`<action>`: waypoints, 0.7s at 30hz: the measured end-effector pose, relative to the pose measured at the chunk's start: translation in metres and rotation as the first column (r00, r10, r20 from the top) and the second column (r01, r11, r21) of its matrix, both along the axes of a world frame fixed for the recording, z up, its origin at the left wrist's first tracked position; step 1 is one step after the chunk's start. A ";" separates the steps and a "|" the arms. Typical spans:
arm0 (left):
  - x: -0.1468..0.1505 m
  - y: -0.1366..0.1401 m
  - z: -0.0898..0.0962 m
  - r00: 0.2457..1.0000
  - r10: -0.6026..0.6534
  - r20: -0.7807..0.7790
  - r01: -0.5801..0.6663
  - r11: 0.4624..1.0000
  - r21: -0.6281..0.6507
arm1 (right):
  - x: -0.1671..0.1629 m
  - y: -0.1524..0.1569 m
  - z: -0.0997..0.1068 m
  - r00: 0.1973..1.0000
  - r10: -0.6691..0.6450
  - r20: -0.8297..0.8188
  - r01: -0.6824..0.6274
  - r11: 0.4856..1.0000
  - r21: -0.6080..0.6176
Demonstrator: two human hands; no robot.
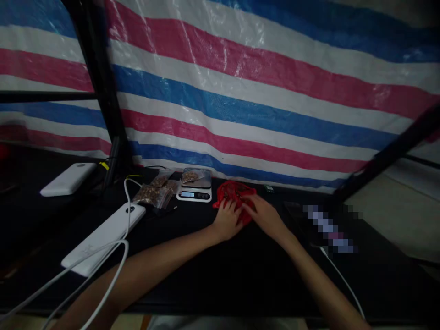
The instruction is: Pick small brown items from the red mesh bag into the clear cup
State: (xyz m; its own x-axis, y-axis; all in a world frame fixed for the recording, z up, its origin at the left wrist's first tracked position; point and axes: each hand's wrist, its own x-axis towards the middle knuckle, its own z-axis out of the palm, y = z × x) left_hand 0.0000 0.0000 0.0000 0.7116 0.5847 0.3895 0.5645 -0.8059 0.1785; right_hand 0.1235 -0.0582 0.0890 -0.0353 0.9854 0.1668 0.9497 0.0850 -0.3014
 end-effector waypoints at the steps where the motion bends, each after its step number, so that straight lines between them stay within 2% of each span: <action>1: 0.000 0.000 0.000 1.000 0.009 0.008 -0.009 1.000 -0.007 | 0.006 0.019 -0.009 0.983 -0.156 0.098 0.149 0.986 0.075; 3: 0.000 -0.001 0.002 1.000 0.016 0.013 -0.015 1.000 -0.018 | 0.019 0.051 -0.024 0.923 -0.316 0.222 0.304 0.949 0.086; 5: 0.000 -0.002 0.003 1.000 0.012 0.001 -0.012 1.000 -0.021 | 0.032 0.075 -0.034 0.905 -0.351 0.242 0.355 0.935 0.029; 8: -0.001 -0.002 0.004 1.000 0.006 -0.013 -0.006 1.000 -0.015 | 0.050 0.095 -0.036 0.944 -0.288 0.159 0.307 0.945 -0.110; 11: -0.002 -0.002 0.005 1.000 0.007 -0.021 -0.007 1.000 -0.015 | 0.063 0.102 -0.030 0.972 -0.217 0.094 0.230 0.960 -0.161; 13: -0.002 -0.002 0.005 1.000 0.008 -0.027 -0.009 1.000 -0.017 | 0.069 0.103 -0.024 0.981 -0.188 0.052 0.194 0.971 -0.139; 16: -0.002 -0.002 0.006 0.999 0.004 -0.033 -0.004 1.000 -0.021 | 0.073 0.102 -0.013 0.984 -0.141 -0.108 0.139 0.990 -0.033; 21: -0.001 -0.002 0.005 1.000 0.021 -0.014 -0.021 0.999 -0.040 | 0.068 0.098 0.008 0.899 0.005 -0.438 0.048 0.993 0.111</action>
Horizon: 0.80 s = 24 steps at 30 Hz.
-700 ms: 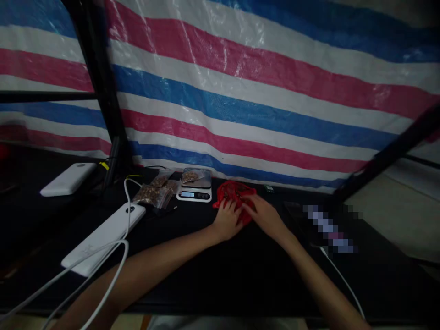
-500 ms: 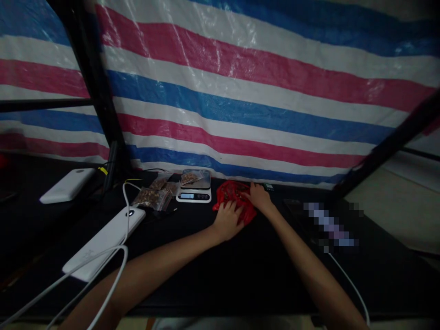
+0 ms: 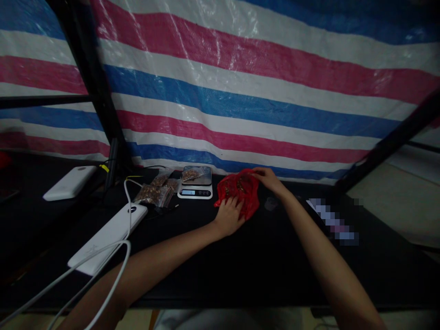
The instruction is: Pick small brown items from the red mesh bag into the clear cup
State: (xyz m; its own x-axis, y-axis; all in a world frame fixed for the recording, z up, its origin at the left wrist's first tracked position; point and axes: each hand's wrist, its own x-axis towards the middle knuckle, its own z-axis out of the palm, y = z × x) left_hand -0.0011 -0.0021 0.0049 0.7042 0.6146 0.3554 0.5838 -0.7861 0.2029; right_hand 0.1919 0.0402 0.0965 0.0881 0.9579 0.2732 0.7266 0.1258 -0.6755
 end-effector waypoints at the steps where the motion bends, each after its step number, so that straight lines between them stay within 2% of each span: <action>1: 0.000 0.000 0.000 1.000 0.011 0.011 -0.011 1.000 -0.003 | -0.004 -0.001 0.004 0.998 0.042 -0.056 -0.041 0.999 0.018; 4: 0.001 0.000 -0.002 0.998 0.049 0.043 -0.048 0.999 -0.005 | -0.018 -0.007 0.013 0.983 0.116 -0.144 -0.107 0.992 0.069; 9: 0.002 0.001 -0.002 0.996 0.084 0.044 -0.084 0.996 0.001 | -0.036 -0.015 0.021 0.986 0.147 -0.082 -0.137 0.984 0.116; 13: 0.001 0.000 0.003 0.993 0.090 0.073 -0.088 0.996 -0.031 | -0.037 -0.015 0.023 0.989 0.138 -0.047 -0.131 0.984 0.122; 17: -0.003 -0.004 0.012 0.952 0.108 0.286 -0.094 0.994 -0.064 | -0.031 -0.014 0.023 0.985 0.165 -0.043 -0.160 0.983 0.088; 21: -0.007 0.005 0.027 0.841 0.088 0.533 -0.114 0.993 0.016 | -0.028 -0.018 0.024 0.976 0.213 -0.051 -0.211 0.976 0.045; 22: -0.008 0.012 0.032 0.825 0.097 0.556 -0.138 0.990 0.033 | -0.028 -0.019 0.025 0.971 0.233 -0.059 -0.231 0.972 0.031; 24: -0.009 0.030 0.044 0.840 0.136 0.526 -0.172 0.985 0.021 | -0.028 -0.023 0.026 0.961 0.267 -0.066 -0.266 0.964 0.017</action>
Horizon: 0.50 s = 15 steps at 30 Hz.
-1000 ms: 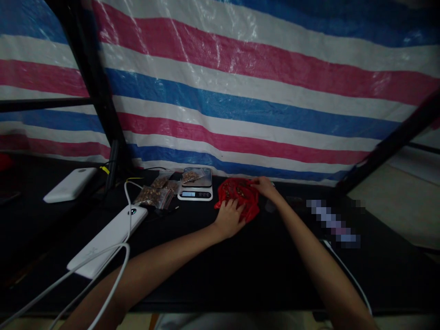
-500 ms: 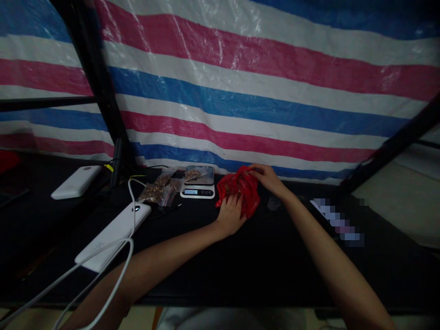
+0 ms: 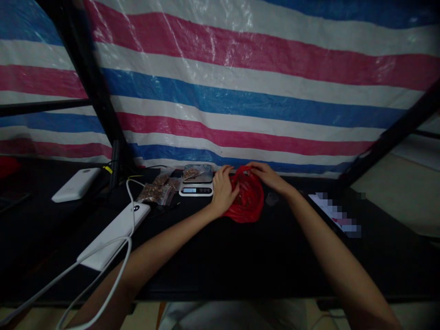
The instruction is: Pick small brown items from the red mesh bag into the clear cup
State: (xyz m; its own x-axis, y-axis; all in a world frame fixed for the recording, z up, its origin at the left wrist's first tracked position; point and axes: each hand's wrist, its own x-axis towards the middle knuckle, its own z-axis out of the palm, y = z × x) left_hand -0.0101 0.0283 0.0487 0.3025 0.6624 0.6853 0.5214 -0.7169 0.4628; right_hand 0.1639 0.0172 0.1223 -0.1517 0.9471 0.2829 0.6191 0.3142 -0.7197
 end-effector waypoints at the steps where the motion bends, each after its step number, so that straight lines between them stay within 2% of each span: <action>1: 0.000 0.010 0.006 0.998 -0.005 -0.057 0.003 0.999 -0.043 | 0.000 -0.002 0.000 1.000 0.011 0.005 -0.011 1.000 0.002; 3: -0.001 0.029 0.015 0.968 -0.100 -0.230 0.059 0.982 -0.181 | -0.001 -0.004 0.000 0.999 0.021 0.026 -0.021 1.000 0.020; 5: -0.003 0.042 0.021 0.933 -0.144 -0.331 0.051 0.961 -0.273 | -0.001 -0.007 -0.001 0.997 0.006 0.074 -0.010 0.998 0.057; 8: -0.004 0.049 0.028 0.936 -0.145 -0.320 0.047 0.955 -0.294 | -0.003 -0.012 -0.004 0.958 -0.125 0.258 0.087 0.984 0.153; 12: -0.003 0.049 0.034 0.963 -0.168 -0.212 0.102 0.951 -0.290 | -0.009 -0.020 -0.011 0.755 -0.321 0.572 0.214 0.945 0.247; 15: -0.002 0.050 0.035 0.960 -0.257 -0.110 0.219 0.936 -0.275 | -0.011 -0.023 -0.016 0.583 -0.409 0.703 0.261 0.913 0.315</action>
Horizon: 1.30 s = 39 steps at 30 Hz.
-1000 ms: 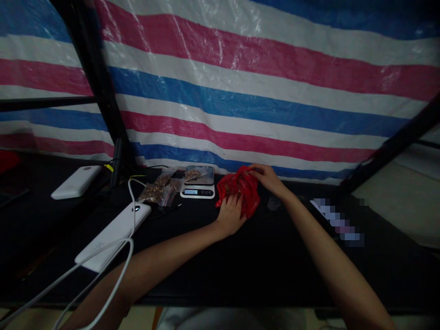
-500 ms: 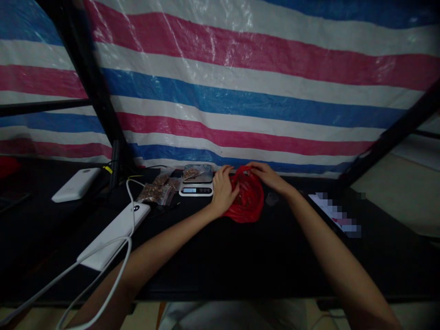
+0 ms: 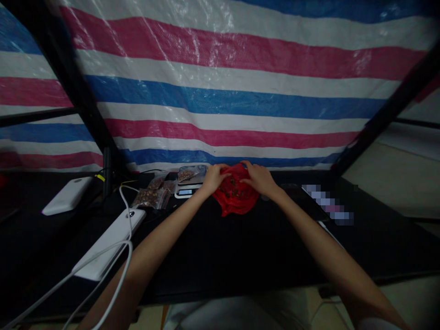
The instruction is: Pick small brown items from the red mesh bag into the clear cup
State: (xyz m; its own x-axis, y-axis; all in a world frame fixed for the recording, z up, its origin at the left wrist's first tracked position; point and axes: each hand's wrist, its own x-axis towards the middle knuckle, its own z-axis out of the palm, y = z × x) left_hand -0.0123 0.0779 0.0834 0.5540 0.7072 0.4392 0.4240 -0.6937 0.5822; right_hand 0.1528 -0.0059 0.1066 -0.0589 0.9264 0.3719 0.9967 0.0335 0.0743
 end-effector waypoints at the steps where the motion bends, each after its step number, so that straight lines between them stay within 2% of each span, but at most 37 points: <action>1: 0.000 0.000 -0.001 0.999 -0.040 0.023 0.040 0.999 0.003 | 0.000 0.000 -0.001 0.998 -0.033 0.044 0.033 0.999 0.007; 4: 0.000 -0.001 -0.002 0.993 -0.112 0.033 0.110 0.993 0.042 | 0.001 0.003 -0.003 0.989 -0.105 0.100 0.106 0.994 -0.008; 7: -0.001 -0.003 -0.001 0.995 -0.101 0.013 0.099 0.991 0.090 | 0.001 0.006 0.000 0.988 -0.129 0.085 0.129 0.992 0.009; 10: -0.002 -0.006 0.000 0.998 -0.031 -0.056 0.036 0.995 0.094 | 0.000 0.007 0.003 0.994 -0.103 0.027 0.099 0.990 0.101; 12: -0.004 -0.007 -0.001 0.986 0.040 -0.164 -0.026 0.996 0.091 | -0.001 0.007 0.004 0.997 -0.069 -0.021 0.072 0.985 0.157; 17: -0.009 -0.006 -0.007 0.866 0.210 -0.453 -0.169 0.977 0.129 | 0.001 0.007 0.002 0.993 -0.025 -0.113 0.054 0.961 0.270; 19: -0.009 -0.006 -0.009 0.837 0.254 -0.485 -0.204 0.967 0.154 | 0.003 0.009 0.000 0.990 -0.003 -0.139 0.046 0.951 0.306; 22: -0.009 -0.006 -0.009 0.832 0.277 -0.480 -0.219 0.960 0.174 | 0.007 0.014 -0.006 0.977 0.077 -0.201 -0.004 0.940 0.341; 26: -0.008 -0.003 -0.010 0.848 0.282 -0.449 -0.226 0.958 0.175 | 0.013 0.022 -0.019 0.933 0.160 -0.322 -0.070 0.960 0.272; 31: -0.006 0.000 -0.014 0.880 0.244 -0.407 -0.200 0.968 0.149 | 0.014 0.026 -0.032 0.915 0.163 -0.370 -0.117 0.983 0.145; 36: -0.006 -0.003 -0.017 0.882 0.246 -0.403 -0.208 0.968 0.138 | 0.016 0.017 -0.025 0.905 0.177 -0.387 -0.146 0.983 0.108; 39: -0.006 -0.004 -0.018 0.891 0.231 -0.391 -0.212 0.973 0.092 | 0.034 0.003 -0.020 0.811 0.281 -0.512 -0.278 0.957 0.084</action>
